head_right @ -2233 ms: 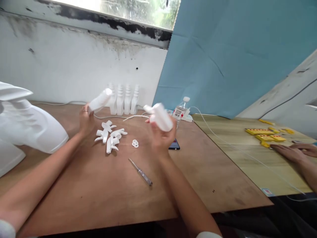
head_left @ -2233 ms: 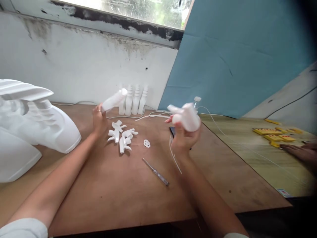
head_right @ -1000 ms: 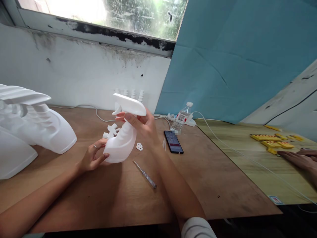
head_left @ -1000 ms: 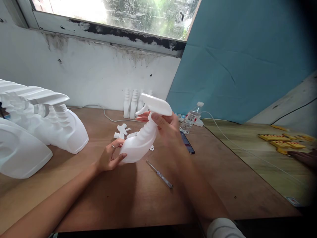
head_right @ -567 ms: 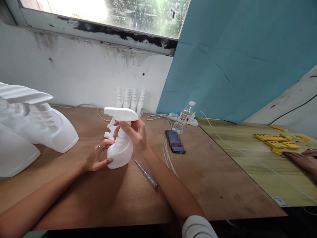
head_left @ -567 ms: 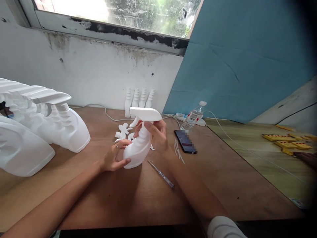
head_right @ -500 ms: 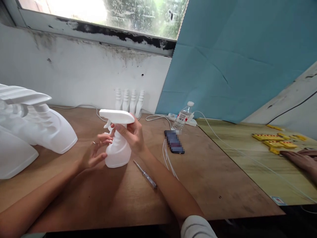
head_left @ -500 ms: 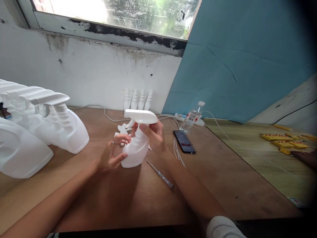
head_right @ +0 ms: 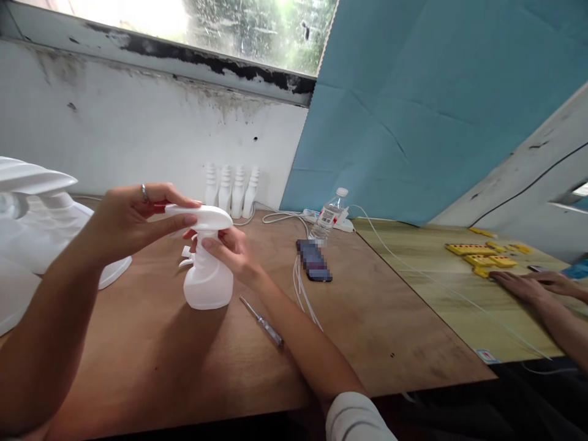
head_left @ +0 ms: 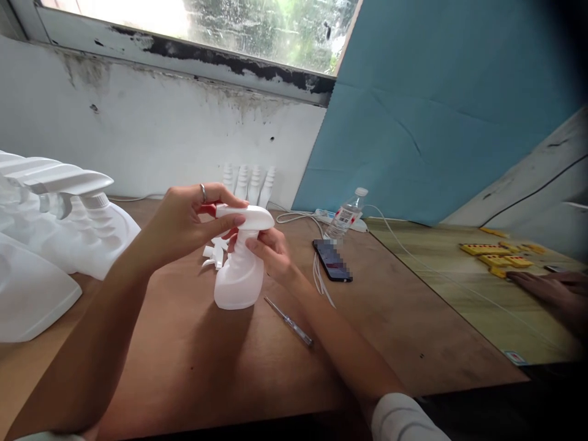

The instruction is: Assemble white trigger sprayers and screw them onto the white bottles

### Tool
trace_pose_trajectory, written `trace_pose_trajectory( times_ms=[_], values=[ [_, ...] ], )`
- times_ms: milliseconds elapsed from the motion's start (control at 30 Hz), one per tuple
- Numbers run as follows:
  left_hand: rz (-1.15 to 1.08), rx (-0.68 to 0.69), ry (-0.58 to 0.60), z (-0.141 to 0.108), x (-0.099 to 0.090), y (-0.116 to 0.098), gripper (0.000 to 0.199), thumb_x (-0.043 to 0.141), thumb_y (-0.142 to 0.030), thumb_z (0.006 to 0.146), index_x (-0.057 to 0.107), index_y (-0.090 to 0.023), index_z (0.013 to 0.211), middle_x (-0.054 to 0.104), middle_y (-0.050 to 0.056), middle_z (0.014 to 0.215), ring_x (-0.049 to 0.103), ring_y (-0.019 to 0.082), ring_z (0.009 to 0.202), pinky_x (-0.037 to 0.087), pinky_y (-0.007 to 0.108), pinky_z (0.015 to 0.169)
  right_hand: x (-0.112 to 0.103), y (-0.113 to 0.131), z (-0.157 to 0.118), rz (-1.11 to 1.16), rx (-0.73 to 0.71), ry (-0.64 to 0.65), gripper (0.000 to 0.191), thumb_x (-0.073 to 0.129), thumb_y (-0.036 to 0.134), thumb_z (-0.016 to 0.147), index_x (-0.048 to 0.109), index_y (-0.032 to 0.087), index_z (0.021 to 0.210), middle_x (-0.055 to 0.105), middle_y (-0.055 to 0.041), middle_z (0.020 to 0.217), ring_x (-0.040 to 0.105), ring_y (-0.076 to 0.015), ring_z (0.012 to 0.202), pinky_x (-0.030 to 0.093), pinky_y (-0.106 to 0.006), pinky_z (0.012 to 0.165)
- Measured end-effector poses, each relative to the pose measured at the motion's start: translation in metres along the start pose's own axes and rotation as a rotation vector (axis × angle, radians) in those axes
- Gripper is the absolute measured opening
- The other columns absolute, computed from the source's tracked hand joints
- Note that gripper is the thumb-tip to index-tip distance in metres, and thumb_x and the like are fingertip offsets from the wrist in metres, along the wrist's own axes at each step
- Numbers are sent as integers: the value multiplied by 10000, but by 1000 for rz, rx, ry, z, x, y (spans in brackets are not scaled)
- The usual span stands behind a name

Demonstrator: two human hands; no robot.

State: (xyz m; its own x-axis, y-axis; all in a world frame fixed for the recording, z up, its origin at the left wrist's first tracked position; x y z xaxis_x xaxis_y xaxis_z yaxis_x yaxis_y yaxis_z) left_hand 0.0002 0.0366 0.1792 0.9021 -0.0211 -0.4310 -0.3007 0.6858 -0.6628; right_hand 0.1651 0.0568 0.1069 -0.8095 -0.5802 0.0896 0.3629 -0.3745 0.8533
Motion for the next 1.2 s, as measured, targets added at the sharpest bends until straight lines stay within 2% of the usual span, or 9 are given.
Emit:
trace_pose_trajectory(
  times_ms=[67, 200, 367, 500, 633, 800, 933, 1067, 1200],
  values=[
    [19, -11, 4, -1, -1, 1, 200, 720, -330, 775, 720, -189, 917, 680, 5, 778, 620, 100, 639, 517, 200, 555, 0, -2, 0, 40, 28, 1, 304, 675, 402, 802, 585, 157, 957, 670, -67, 887, 656, -182, 756, 567, -349, 684],
    [32, -23, -31, -2, -3, 4, 158, 730, -305, 765, 720, -203, 884, 685, 11, 814, 585, 101, 678, 509, 230, 642, 3, -2, 1, 60, 19, -142, 410, 785, 297, 702, 519, 206, 1001, 637, 8, 794, 653, -161, 686, 563, -316, 628],
    [-14, -36, -12, -3, -3, 6, 115, 715, -297, 782, 706, -226, 871, 675, 5, 821, 592, 114, 710, 508, 267, 687, 8, -2, 2, 79, 49, -61, 374, 706, 389, 768, 528, 189, 1028, 653, -28, 855, 655, -164, 694, 562, -325, 637],
    [-22, -24, -4, -3, -3, 5, 92, 719, -269, 777, 705, -215, 850, 660, -4, 797, 569, 99, 688, 502, 245, 650, 7, -4, 1, -8, 31, -228, 480, 799, 352, 666, 486, 224, 1007, 617, 27, 792, 647, -144, 653, 554, -294, 601],
    [-66, -9, 11, -3, -4, 5, 105, 716, -245, 778, 710, -208, 877, 659, 0, 808, 581, 105, 711, 507, 237, 632, 11, -4, 0, 6, 76, -98, 408, 721, 445, 734, 530, 188, 988, 635, -13, 789, 658, -177, 698, 555, -328, 628],
    [-59, -14, 22, -3, -5, 6, 104, 717, -244, 778, 711, -218, 879, 663, -4, 806, 581, 102, 704, 507, 229, 616, 10, -4, -1, -54, 52, -228, 468, 790, 382, 672, 498, 211, 994, 621, 13, 797, 649, -155, 687, 557, -313, 627],
    [-50, -20, 21, -4, -5, 6, 102, 708, -263, 784, 708, -226, 880, 672, 0, 832, 584, 112, 706, 505, 244, 613, 12, -6, -1, 19, 58, -83, 374, 700, 425, 763, 525, 185, 991, 637, -17, 782, 655, -172, 682, 554, -326, 613],
    [-44, -28, 30, -5, -6, 4, 90, 715, -256, 783, 709, -221, 866, 660, -8, 811, 550, 96, 692, 478, 228, 599, 10, -6, -1, 13, 8, -191, 439, 780, 353, 694, 494, 216, 997, 634, 8, 804, 652, -155, 667, 556, -312, 610],
    [-48, -15, 40, -5, -7, 4, 84, 707, -249, 789, 704, -216, 866, 657, -5, 799, 558, 100, 688, 464, 229, 577, 12, -5, -1, 40, 40, -67, 389, 705, 425, 757, 539, 185, 1015, 642, -17, 757, 651, -181, 687, 550, -333, 609]
  ],
)
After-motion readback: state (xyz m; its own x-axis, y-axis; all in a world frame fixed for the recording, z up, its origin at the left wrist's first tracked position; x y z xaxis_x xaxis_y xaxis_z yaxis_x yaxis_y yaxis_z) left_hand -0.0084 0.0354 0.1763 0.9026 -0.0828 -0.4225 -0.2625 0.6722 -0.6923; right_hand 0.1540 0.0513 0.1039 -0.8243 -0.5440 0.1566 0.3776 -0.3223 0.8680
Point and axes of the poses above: each hand's wrist, its own z-axis towards the middle knuckle, its own x-axis out of the palm, y = z × x, the point moved 2 cm from there along z, towards the middle knuckle
